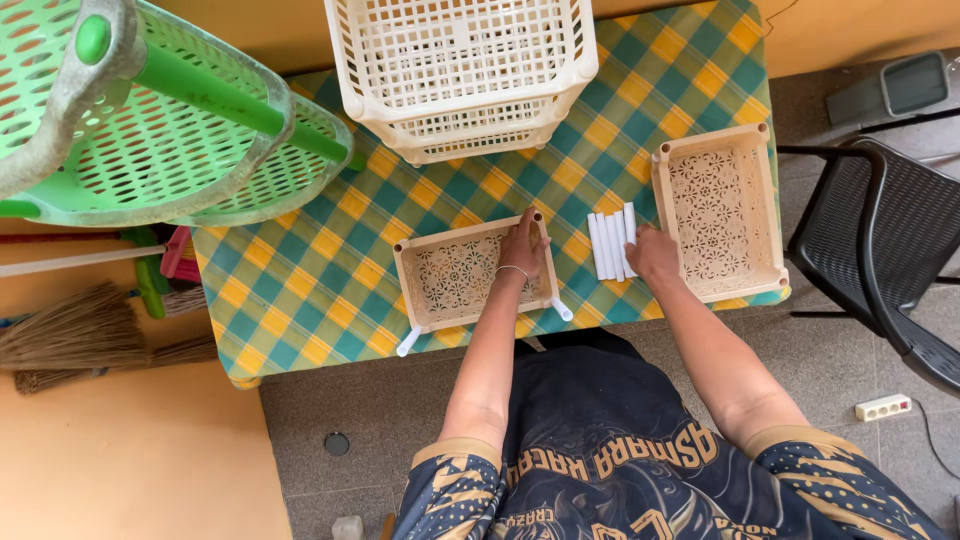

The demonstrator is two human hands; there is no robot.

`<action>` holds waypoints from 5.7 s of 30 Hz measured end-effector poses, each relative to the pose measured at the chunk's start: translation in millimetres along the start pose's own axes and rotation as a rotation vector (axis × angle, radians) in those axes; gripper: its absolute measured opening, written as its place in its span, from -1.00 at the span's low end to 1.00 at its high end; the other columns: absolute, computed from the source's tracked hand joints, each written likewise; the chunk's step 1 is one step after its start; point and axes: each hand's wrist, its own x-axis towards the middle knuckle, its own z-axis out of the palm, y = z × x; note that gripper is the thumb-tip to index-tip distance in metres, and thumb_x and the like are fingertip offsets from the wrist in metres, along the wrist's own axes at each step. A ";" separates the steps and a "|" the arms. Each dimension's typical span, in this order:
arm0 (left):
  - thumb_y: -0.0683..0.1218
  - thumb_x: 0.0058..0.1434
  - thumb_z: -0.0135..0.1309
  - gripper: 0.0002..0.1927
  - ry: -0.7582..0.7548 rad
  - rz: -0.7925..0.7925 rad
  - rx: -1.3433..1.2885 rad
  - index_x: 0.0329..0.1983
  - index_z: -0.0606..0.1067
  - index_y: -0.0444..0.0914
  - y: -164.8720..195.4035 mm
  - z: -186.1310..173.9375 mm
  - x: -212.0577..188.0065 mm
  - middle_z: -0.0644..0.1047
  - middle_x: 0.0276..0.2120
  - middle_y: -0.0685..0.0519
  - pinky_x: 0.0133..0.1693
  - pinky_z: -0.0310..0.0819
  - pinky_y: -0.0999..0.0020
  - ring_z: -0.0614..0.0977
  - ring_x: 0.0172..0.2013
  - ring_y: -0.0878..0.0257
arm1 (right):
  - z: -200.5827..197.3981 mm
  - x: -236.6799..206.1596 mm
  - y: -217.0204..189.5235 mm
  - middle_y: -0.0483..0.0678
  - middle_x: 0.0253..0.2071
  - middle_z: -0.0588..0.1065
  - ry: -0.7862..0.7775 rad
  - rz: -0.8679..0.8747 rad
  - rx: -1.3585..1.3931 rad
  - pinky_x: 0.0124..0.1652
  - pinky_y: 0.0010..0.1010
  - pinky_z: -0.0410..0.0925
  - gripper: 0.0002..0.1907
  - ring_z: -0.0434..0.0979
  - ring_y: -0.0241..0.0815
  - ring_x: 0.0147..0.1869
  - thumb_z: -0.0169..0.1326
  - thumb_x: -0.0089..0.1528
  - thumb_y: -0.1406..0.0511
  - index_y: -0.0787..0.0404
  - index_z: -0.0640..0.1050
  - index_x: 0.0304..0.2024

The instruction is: The person takes apart a small plastic rack made of perforated trays connected by white plastic leg posts, pulling the trays apart and detaching the white posts one by one. They then reattach the white posts to the tray corners and press the trays back together, rebuilding the rack on the table.

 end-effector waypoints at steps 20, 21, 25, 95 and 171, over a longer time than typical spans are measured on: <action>0.07 0.33 0.10 -0.17 0.037 0.031 -0.025 0.56 -0.07 0.14 -4.7 -3.7 -7.4 0.41 0.26 -0.15 0.26 0.31 0.01 0.43 0.22 -0.16 | 14.0 -13.1 -1.4 0.38 0.17 0.41 0.159 -0.195 -0.038 0.11 -0.02 0.40 -0.36 0.48 0.33 0.18 0.20 0.19 0.15 0.48 0.42 0.17; 0.07 0.34 0.09 -0.16 0.031 0.027 -0.042 0.56 -0.09 0.12 -5.9 -4.2 -9.4 0.43 0.23 -0.17 0.26 0.31 0.02 0.43 0.23 -0.15 | 13.0 -17.2 -2.7 0.37 0.17 0.40 0.213 -0.250 -0.033 0.12 -0.02 0.39 -0.36 0.47 0.34 0.19 0.20 0.18 0.17 0.48 0.42 0.18; 0.01 0.38 -0.01 -0.23 0.066 0.113 -0.057 0.57 -0.06 0.02 -19.7 -6.4 -22.5 0.43 0.23 -0.20 0.22 0.32 -0.02 0.46 0.19 -0.18 | 7.9 -34.5 -10.2 0.26 0.13 0.45 0.288 -0.413 0.092 0.08 -0.03 0.40 -0.49 0.48 0.30 0.19 0.14 0.22 0.24 0.34 0.47 0.18; 0.01 0.41 -0.05 -0.52 0.100 0.564 0.279 0.37 0.35 0.31 -32.0 6.9 -58.5 0.52 -0.05 0.06 0.24 0.09 -0.01 0.46 0.04 0.04 | 1.8 -73.7 -137.3 0.24 0.03 0.57 -0.420 -0.129 -0.452 0.09 0.04 0.43 -0.49 0.57 0.26 0.14 -0.11 0.39 0.03 0.32 0.55 0.06; 0.01 0.24 0.18 -0.40 0.126 0.458 0.281 0.34 0.37 -0.19 -45.2 7.2 -58.1 0.55 0.14 -0.04 0.35 -0.03 -0.13 0.47 0.19 0.00 | -16.7 -58.6 4.7 0.06 -0.33 0.63 -0.133 0.014 0.450 -0.19 -0.30 0.42 -0.63 0.60 -0.10 -0.25 0.28 0.20 0.14 0.31 0.65 -0.12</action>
